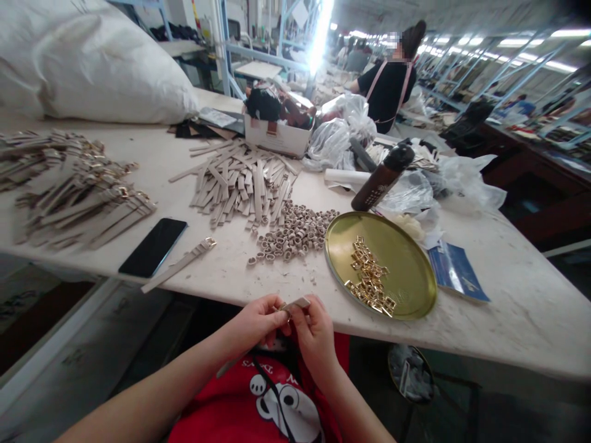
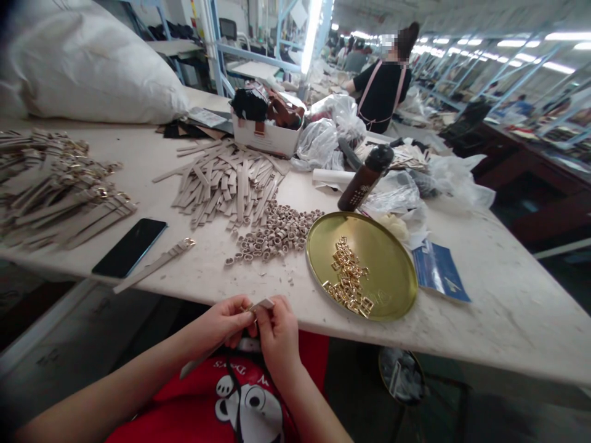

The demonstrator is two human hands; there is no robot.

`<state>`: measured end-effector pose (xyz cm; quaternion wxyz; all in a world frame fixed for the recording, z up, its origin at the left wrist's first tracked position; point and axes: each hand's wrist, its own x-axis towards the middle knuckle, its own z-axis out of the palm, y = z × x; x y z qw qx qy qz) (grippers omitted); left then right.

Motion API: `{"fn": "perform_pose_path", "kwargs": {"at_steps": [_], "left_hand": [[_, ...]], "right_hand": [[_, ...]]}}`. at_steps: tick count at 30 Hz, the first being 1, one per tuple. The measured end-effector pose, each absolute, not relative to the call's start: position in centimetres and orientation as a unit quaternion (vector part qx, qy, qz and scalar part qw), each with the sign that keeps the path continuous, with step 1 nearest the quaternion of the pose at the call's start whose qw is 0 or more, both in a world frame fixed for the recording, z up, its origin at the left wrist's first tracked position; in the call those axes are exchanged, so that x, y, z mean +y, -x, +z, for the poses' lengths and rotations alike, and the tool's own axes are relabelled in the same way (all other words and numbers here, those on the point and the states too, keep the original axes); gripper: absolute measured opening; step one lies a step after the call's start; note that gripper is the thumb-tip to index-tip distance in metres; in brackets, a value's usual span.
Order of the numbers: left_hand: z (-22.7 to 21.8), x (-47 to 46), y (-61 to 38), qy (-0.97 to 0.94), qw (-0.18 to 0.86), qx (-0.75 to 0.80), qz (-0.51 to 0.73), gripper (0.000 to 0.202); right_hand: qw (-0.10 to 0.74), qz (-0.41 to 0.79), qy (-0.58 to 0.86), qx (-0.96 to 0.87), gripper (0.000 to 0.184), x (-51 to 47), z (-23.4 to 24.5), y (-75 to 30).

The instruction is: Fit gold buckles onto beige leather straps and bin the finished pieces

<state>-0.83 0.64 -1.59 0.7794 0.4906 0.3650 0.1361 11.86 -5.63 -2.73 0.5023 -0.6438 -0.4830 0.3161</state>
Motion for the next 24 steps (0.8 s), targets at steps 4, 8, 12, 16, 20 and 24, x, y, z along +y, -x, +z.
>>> {"fn": "perform_pose_path", "kwargs": {"at_steps": [4,8,12,16,20,24], "left_hand": [[-1.1,0.3,1.0,-0.532,0.735,0.399,0.135,0.022],[-1.2,0.4,1.5,-0.566,0.719,0.385,0.116,0.027],[-2.3,1.2,1.6,-0.578,0.714,0.377,0.118,0.034],[-3.2,2.3,1.3,-0.573,0.709,0.382,0.155,0.034],[-3.3,3.5,0.8,-0.596,0.699,0.366,0.152,0.034],[-3.2,4.8,0.4,-0.588,0.672,0.421,0.16,0.033]], "right_hand": [[0.514,0.428,0.608,-0.427,0.017,-5.8,-2.7,-11.7],[0.526,0.485,0.592,-0.37,0.018,-5.7,-3.0,-11.5],[0.523,0.475,0.595,-0.382,0.021,-5.5,-3.2,-11.1],[0.487,0.438,0.589,-0.473,0.024,-4.9,-3.1,-12.3],[0.434,0.388,0.618,-0.528,0.038,-1.6,-2.8,-15.7],[0.332,0.152,0.705,-0.608,0.019,3.7,-3.3,-18.4]]}}
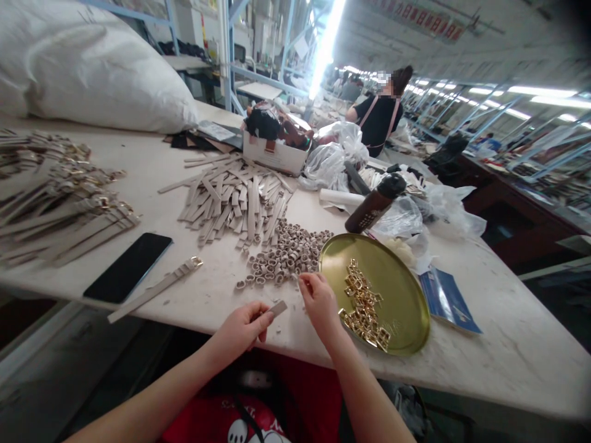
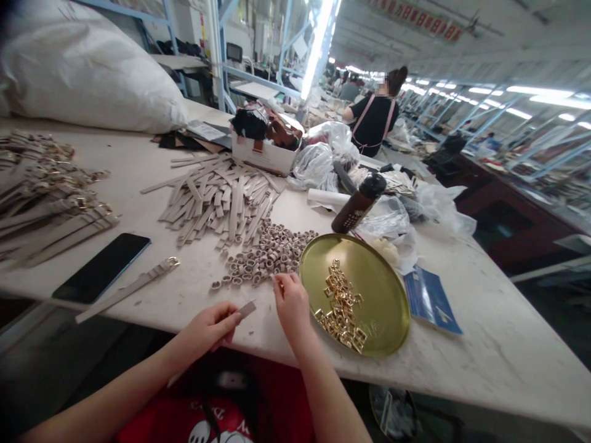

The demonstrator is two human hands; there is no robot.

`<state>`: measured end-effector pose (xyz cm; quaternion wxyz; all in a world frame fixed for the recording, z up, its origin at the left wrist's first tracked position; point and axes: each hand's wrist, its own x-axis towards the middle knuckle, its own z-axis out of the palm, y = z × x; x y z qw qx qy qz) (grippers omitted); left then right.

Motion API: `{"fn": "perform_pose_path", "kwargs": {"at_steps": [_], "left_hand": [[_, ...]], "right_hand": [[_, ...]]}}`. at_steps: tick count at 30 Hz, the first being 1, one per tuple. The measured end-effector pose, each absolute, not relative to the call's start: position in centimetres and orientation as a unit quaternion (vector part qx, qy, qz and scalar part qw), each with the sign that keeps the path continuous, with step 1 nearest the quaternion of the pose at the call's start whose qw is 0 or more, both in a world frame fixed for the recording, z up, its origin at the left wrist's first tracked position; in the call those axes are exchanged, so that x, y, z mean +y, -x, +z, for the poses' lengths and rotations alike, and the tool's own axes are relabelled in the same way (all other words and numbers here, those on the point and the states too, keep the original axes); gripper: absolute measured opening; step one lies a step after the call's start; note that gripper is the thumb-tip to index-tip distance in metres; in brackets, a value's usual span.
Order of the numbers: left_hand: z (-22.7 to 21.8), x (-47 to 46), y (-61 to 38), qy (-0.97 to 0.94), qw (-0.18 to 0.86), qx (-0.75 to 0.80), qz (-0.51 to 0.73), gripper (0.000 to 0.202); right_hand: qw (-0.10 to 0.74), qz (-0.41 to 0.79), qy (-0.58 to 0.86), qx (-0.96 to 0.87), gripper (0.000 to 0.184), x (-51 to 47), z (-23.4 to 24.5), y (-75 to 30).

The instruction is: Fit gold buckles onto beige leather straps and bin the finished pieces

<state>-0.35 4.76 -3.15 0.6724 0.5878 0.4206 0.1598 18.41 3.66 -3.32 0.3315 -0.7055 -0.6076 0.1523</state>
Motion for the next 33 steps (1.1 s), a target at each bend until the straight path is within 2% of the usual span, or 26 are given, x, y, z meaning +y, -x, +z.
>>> {"fn": "perform_pose_path", "kwargs": {"at_steps": [4,6,8,10,12,15,18,21,25,28,33], "left_hand": [[-3.2,5.5,0.1,-0.554,0.684,0.446,0.165,0.033],[-3.3,5.6,0.1,-0.543,0.69,0.451,0.162,0.033],[-3.4,5.6,0.1,-0.538,0.692,0.453,0.162,0.033],[-3.5,5.6,0.2,-0.54,0.69,0.45,0.171,0.033],[-3.5,5.7,0.4,-0.546,0.685,0.445,0.187,0.034],[-3.2,5.7,0.5,-0.547,0.677,0.442,0.217,0.036],[-2.8,5.5,0.4,-0.54,0.682,0.434,0.235,0.037],[-2.6,4.8,0.3,-0.556,0.683,0.415,0.228,0.036],[-2.3,3.7,0.6,-0.596,0.649,0.416,0.224,0.033],[-1.5,2.9,1.0,-0.637,0.617,0.41,0.212,0.031],[-0.1,2.0,1.7,-0.713,0.558,0.4,0.141,0.029]], "right_hand": [[0.126,0.032,0.728,-0.673,0.011,7.0,-4.6,-18.4],[0.09,0.01,0.732,-0.675,0.009,7.4,-5.0,-18.0],[0.095,0.008,0.732,-0.674,0.009,7.3,-5.1,-18.0],[0.127,0.018,0.729,-0.673,0.011,6.8,-4.8,-18.1],[0.22,0.069,0.72,-0.654,0.011,6.0,-4.3,-18.0],[0.424,0.293,0.671,-0.533,0.015,4.3,-3.6,-17.1],[0.521,0.509,0.579,-0.366,0.025,2.5,-3.0,-15.6],[0.544,0.575,0.533,-0.299,0.03,1.1,-2.5,-14.4],[0.544,0.55,0.552,-0.311,0.034,-0.3,-2.2,-14.1],[0.545,0.553,0.551,-0.307,0.031,-1.1,-2.1,-14.4],[0.519,0.649,0.497,-0.25,0.025,-2.4,-2.2,-14.8]]}}
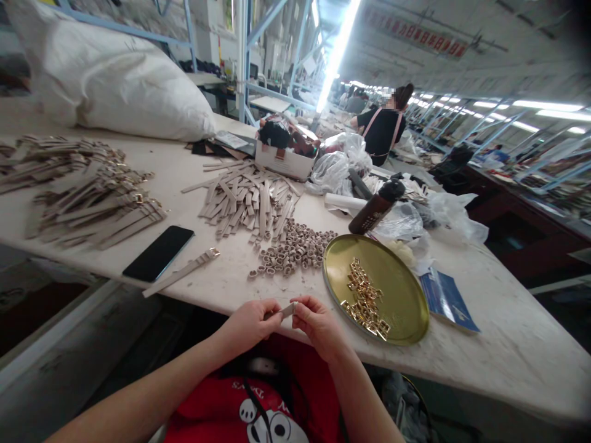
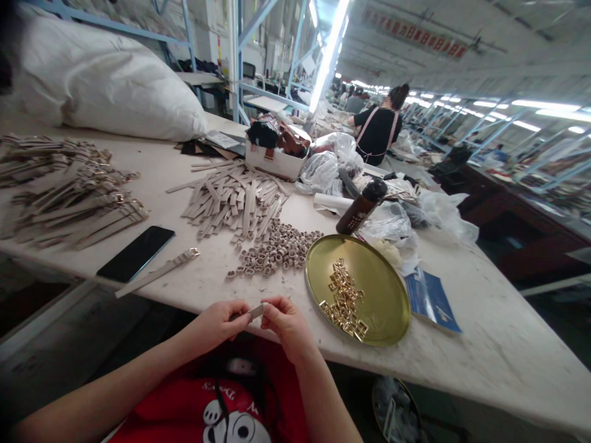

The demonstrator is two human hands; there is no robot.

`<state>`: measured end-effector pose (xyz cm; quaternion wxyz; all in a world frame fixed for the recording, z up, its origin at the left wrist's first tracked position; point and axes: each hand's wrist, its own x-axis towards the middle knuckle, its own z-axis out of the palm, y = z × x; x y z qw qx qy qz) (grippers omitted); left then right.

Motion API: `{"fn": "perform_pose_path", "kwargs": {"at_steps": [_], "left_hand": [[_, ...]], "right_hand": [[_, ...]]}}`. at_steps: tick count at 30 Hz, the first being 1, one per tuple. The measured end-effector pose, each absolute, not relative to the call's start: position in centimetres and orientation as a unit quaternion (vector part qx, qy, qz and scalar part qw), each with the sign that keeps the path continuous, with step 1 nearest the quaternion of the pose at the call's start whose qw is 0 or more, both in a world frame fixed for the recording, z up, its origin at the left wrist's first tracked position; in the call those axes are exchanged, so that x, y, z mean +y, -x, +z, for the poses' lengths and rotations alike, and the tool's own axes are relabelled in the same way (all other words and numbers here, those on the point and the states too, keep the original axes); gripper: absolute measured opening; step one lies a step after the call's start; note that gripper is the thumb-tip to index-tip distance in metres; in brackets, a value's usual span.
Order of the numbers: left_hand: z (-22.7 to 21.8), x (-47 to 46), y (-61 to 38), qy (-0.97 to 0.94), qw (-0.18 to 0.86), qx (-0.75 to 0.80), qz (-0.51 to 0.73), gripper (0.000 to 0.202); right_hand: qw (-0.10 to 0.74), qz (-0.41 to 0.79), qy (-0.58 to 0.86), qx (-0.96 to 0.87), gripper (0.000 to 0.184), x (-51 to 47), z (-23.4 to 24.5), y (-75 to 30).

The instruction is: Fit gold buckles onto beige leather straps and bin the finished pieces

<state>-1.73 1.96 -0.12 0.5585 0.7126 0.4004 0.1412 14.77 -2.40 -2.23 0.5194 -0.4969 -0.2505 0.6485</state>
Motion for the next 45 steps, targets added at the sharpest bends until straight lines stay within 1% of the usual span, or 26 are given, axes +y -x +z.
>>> {"fn": "perform_pose_path", "kwargs": {"at_steps": [5,9,15,20,21,23,26,29,31,32,34,35,36,39,42,44,45], "left_hand": [[0.4,1.6,1.9,-0.724,0.555,0.401,0.083,0.024],[0.6,1.6,2.0,-0.714,0.562,0.412,0.066,0.022],[-0.1,1.6,1.5,-0.743,0.527,0.402,0.093,0.025],[-0.7,1.9,1.0,-0.697,0.581,0.392,0.155,0.022],[-0.8,2.0,1.0,-0.688,0.591,0.386,0.169,0.024],[-1.2,2.1,1.0,-0.674,0.605,0.382,0.185,0.028],[-1.9,2.2,1.0,-0.661,0.616,0.381,0.199,0.022],[-2.4,2.3,1.3,-0.654,0.614,0.396,0.193,0.019],[-2.4,2.3,1.5,-0.651,0.617,0.405,0.176,0.022],[-2.3,2.2,1.6,-0.65,0.62,0.405,0.17,0.024],[-1.9,2.1,1.8,-0.65,0.621,0.406,0.164,0.028],[-1.7,1.9,1.8,-0.653,0.615,0.41,0.162,0.028],[-1.5,1.8,1.8,-0.66,0.603,0.417,0.163,0.027],[-1.0,1.4,1.9,-0.7,0.534,0.446,0.161,0.024],[-0.7,1.0,2.1,-0.743,0.459,0.468,0.138,0.023],[-0.6,0.8,2.3,-0.75,0.452,0.469,0.117,0.027],[-0.6,0.7,2.4,-0.743,0.471,0.464,0.11,0.028]], "right_hand": [[0.498,0.704,0.461,-0.211,0.023,-3.6,-2.5,-15.1],[0.509,0.714,0.437,-0.198,0.018,-4.3,-2.6,-15.0],[0.499,0.701,0.453,-0.234,0.018,-4.1,-2.8,-13.9],[0.566,0.664,0.454,-0.181,0.02,-3.3,-3.2,-13.3],[0.574,0.656,0.458,-0.175,0.02,-3.2,-3.2,-13.2],[0.571,0.65,0.464,-0.189,0.02,-3.1,-3.2,-13.0],[0.55,0.64,0.481,-0.237,0.021,-3.4,-3.2,-12.5],[0.561,0.628,0.477,-0.25,0.028,-3.8,-3.2,-12.4],[0.581,0.644,0.445,-0.221,0.038,-4.0,-3.1,-12.5],[0.589,0.654,0.43,-0.202,0.039,-4.1,-3.1,-12.6],[0.595,0.667,0.415,-0.173,0.03,-4.2,-3.1,-12.5],[0.59,0.673,0.415,-0.166,0.023,-4.3,-3.2,-12.5],[0.581,0.681,0.416,-0.162,0.022,-4.4,-3.2,-12.4],[0.533,0.722,0.409,-0.163,0.026,-4.8,-3.3,-12.0],[0.504,0.75,0.398,-0.158,0.023,-5.4,-3.3,-12.0],[0.494,0.761,0.392,-0.152,0.022,-5.8,-3.3,-12.0],[0.492,0.764,0.389,-0.154,0.022,-6.0,-3.2,-12.1]]}}
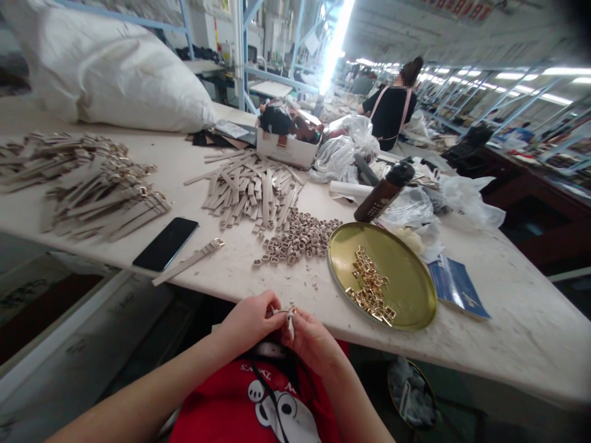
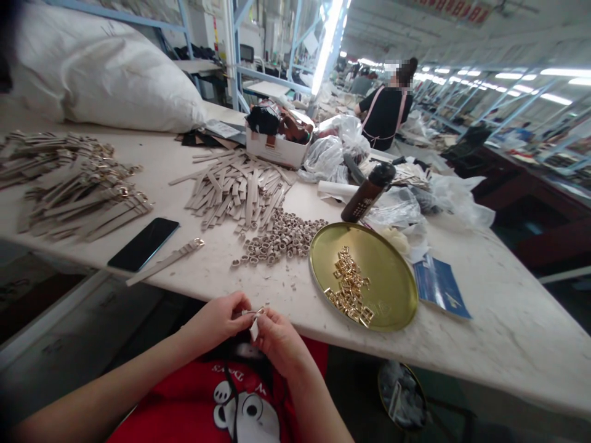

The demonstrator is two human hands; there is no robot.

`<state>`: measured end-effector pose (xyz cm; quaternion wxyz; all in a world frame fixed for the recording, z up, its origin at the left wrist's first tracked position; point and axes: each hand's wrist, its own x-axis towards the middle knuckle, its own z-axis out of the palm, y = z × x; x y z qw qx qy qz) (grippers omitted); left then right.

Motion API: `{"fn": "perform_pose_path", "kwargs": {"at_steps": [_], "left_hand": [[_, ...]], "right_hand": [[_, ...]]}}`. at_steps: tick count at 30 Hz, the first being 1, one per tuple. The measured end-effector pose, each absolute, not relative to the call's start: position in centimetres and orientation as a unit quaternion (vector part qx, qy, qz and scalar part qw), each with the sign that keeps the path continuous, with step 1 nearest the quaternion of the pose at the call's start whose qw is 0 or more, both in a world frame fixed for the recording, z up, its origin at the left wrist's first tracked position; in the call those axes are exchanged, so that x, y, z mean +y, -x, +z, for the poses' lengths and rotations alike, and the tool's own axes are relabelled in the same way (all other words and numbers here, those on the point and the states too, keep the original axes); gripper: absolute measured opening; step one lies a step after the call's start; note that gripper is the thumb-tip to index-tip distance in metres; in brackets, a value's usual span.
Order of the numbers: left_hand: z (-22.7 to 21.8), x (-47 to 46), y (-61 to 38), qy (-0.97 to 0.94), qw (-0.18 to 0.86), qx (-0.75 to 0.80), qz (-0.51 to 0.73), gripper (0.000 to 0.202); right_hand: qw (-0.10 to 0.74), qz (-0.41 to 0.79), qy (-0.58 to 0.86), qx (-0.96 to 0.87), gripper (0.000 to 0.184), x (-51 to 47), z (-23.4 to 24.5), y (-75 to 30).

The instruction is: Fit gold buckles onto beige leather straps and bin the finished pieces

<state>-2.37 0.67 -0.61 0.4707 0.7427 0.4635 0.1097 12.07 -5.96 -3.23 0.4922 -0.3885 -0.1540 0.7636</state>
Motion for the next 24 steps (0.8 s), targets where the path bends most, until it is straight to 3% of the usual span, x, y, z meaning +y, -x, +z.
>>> {"fn": "perform_pose_path", "kwargs": {"at_steps": [5,10,12,17,24], "left_hand": [[-0.5,0.1,3.0,-0.665,0.616,0.406,0.114,0.027],[-0.3,-0.2,3.2,-0.628,0.659,0.391,0.136,0.025],[-0.6,-0.3,3.1,-0.611,0.67,0.397,0.14,0.026],[-1.7,0.1,3.0,-0.583,0.711,0.377,0.114,0.033],[-3.2,0.1,2.4,-0.526,0.768,0.358,0.079,0.038]], "right_hand": [[0.546,0.685,0.436,-0.206,0.028,-6.2,-3.3,-11.9],[0.575,0.432,0.603,-0.345,0.027,-6.0,-4.2,-11.5],[0.543,0.415,0.62,-0.387,0.023,-6.1,-4.5,-11.8],[0.419,0.525,0.58,-0.461,0.017,-6.5,-4.4,-13.2],[0.297,0.411,0.596,-0.623,0.008,-6.8,-2.7,-13.8]]}}
